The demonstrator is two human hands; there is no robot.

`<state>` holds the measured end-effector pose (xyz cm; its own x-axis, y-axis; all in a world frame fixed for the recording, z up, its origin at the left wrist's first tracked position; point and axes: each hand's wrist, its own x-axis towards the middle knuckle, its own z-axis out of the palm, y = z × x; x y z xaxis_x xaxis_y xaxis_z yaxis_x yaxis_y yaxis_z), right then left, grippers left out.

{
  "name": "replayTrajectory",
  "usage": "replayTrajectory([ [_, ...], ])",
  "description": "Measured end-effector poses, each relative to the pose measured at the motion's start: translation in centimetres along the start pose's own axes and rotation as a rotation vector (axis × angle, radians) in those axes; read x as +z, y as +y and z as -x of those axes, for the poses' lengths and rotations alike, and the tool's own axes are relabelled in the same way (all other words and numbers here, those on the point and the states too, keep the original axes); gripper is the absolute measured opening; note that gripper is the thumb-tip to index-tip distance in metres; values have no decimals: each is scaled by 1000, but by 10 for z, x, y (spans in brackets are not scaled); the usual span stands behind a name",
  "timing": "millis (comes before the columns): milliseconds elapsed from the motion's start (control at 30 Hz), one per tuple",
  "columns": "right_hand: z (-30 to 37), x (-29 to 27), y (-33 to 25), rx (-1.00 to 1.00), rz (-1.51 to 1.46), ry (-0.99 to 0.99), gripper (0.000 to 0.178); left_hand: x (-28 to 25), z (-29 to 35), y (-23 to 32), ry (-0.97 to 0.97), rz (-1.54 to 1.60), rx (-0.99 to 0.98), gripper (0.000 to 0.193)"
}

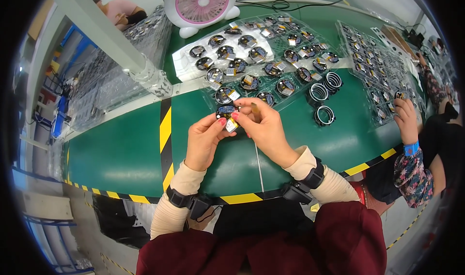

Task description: Manual assembly of small electronic circuit boards into black circular housings at a manufacturing workstation.

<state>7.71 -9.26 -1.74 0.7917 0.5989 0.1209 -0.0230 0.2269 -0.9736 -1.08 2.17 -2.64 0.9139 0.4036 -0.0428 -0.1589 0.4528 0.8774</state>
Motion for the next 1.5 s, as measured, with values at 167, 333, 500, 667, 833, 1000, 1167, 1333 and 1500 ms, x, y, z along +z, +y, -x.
replayTrajectory([
  [167, 3, -6, -2, -10, 26, -61, 15, -6, -1, -5, 14, -84, 47, 15],
  [333, 3, -8, 2, -19, 45, -45, 16, -7, -2, -5, 75, -88, 39, 13],
  [500, 1, -8, 7, -432, 398, -47, 16, -7, -1, -7, 93, -61, 26, 11],
  [667, 1, -8, 11, -836, 718, -41, 17, -2, 1, -6, 119, 10, -3, 10],
  [833, 5, -3, 2, -842, 850, -119, 17, -2, 0, -3, 164, 11, 23, 10],
  [1000, 6, -2, 2, -505, 419, -94, 12, -1, -3, -1, 145, -50, 64, 10],
  [1167, 0, -9, -3, 226, -97, -122, 12, -1, -1, -5, 100, -418, 141, 13],
  [1333, 14, -24, -6, 301, -215, -123, 13, 12, 4, 3, -58, -539, 94, 13],
  [1500, 31, -40, -9, 290, -337, 23, 12, 40, 10, 8, -61, -109, -124, 13],
])
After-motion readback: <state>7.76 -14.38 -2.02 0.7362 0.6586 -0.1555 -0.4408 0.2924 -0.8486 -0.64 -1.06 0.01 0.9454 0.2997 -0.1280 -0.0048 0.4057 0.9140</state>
